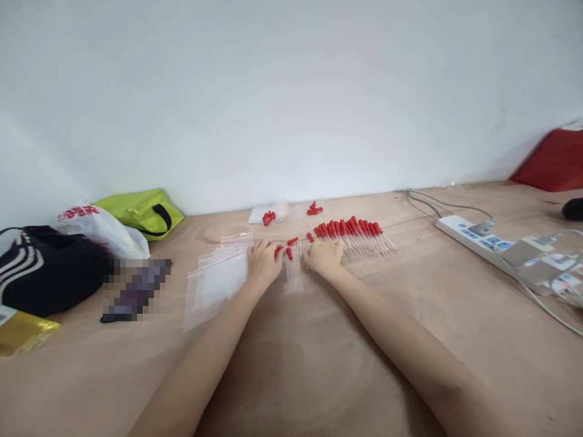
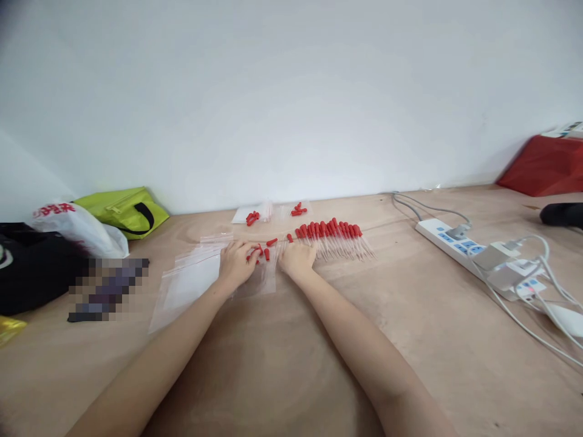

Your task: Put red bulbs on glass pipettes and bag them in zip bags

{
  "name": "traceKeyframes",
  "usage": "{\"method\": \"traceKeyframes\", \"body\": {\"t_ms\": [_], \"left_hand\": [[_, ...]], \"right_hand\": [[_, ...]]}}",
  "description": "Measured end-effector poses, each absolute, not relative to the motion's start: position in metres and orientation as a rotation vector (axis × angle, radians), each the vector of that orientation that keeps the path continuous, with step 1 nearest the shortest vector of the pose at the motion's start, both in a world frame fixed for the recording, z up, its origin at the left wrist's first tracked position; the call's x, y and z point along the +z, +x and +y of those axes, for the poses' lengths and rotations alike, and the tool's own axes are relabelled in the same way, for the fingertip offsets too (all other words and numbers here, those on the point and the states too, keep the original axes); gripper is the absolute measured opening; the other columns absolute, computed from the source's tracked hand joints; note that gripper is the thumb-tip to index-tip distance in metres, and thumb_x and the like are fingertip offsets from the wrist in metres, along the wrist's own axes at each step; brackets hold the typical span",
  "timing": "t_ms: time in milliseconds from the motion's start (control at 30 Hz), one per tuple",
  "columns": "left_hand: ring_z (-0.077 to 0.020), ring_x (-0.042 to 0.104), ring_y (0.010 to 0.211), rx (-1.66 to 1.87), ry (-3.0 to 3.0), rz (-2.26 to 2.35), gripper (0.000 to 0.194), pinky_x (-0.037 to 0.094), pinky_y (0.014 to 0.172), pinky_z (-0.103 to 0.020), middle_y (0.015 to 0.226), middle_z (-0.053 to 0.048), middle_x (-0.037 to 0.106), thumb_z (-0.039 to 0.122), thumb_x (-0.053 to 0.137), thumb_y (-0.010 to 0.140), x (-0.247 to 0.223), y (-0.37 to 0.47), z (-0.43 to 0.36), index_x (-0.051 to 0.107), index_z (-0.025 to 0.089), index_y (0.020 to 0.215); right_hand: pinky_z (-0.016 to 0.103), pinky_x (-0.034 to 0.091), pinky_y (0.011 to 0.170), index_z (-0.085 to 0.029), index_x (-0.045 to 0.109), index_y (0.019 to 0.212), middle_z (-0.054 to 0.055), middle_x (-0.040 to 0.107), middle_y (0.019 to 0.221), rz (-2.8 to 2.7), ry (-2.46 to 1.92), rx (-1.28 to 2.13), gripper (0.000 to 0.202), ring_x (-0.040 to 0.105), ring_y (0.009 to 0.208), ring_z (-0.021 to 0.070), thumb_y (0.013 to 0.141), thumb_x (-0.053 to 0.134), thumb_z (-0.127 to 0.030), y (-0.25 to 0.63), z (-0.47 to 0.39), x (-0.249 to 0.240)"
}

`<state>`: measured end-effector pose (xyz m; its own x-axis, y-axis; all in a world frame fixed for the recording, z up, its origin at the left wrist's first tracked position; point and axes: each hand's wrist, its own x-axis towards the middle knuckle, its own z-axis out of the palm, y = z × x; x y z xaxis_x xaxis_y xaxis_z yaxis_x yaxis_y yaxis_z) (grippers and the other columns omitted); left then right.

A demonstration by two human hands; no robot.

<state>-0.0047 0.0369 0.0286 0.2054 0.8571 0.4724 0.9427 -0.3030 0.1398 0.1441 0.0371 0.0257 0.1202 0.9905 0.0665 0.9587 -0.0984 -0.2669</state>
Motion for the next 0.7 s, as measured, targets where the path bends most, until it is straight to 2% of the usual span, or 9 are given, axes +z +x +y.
{"method": "traceKeyframes", "body": {"t_ms": [200, 400, 567, 700], "left_hand": [[-0.0307, 0.049, 0.099, -0.565, -2.330, -1.926, 0.018, 0.036, 0.078, -0.043, 0.097, -0.011, 0.062, 0.032, 0.057, 0.075, 0.030, 0.014, 0.080, 0.065, 0.019, 0.085], [-0.0281, 0.055, 0.088, -0.577, -2.341, -1.966, 0.013, 0.038, 0.073, -0.041, 0.082, -0.008, 0.065, 0.030, 0.062, 0.071, 0.025, 0.023, 0.094, 0.062, 0.019, 0.064], [-0.0249, 0.053, 0.096, -0.729, -2.311, -1.891, 0.010, 0.033, 0.082, -0.041, 0.093, -0.006, 0.063, 0.028, 0.052, 0.080, 0.031, 0.023, 0.067, 0.058, 0.020, 0.083], [-0.0205, 0.057, 0.086, -0.862, -2.559, -1.593, 0.006, 0.030, 0.085, -0.041, 0.086, -0.002, 0.064, 0.022, 0.051, 0.080, 0.025, 0.011, 0.018, 0.054, 0.019, 0.084]], "right_hand": [[0.044, 0.020, 0.086, -0.013, 0.065, 0.079, 0.016, 0.066, 0.082, -1.915, -2.161, 0.228, 0.027, 0.060, 0.078, 0.0246, 0.076, 0.045, -0.030, 0.137, 0.040, 0.029], [0.039, 0.025, 0.080, -0.013, 0.060, 0.080, 0.012, 0.066, 0.079, -1.902, -2.057, 0.172, 0.029, 0.059, 0.074, 0.0214, 0.080, 0.037, -0.030, 0.150, 0.033, 0.020], [0.032, 0.029, 0.073, -0.015, 0.054, 0.084, 0.008, 0.063, 0.082, -1.889, -1.735, 0.148, 0.021, 0.056, 0.076, 0.0178, 0.084, 0.035, -0.026, 0.180, 0.015, 0.003], [0.028, 0.031, 0.068, -0.016, 0.053, 0.085, 0.006, 0.062, 0.080, -1.970, -1.437, 0.217, 0.019, 0.054, 0.071, 0.0159, 0.086, 0.036, -0.025, 0.210, -0.007, -0.009]]}}
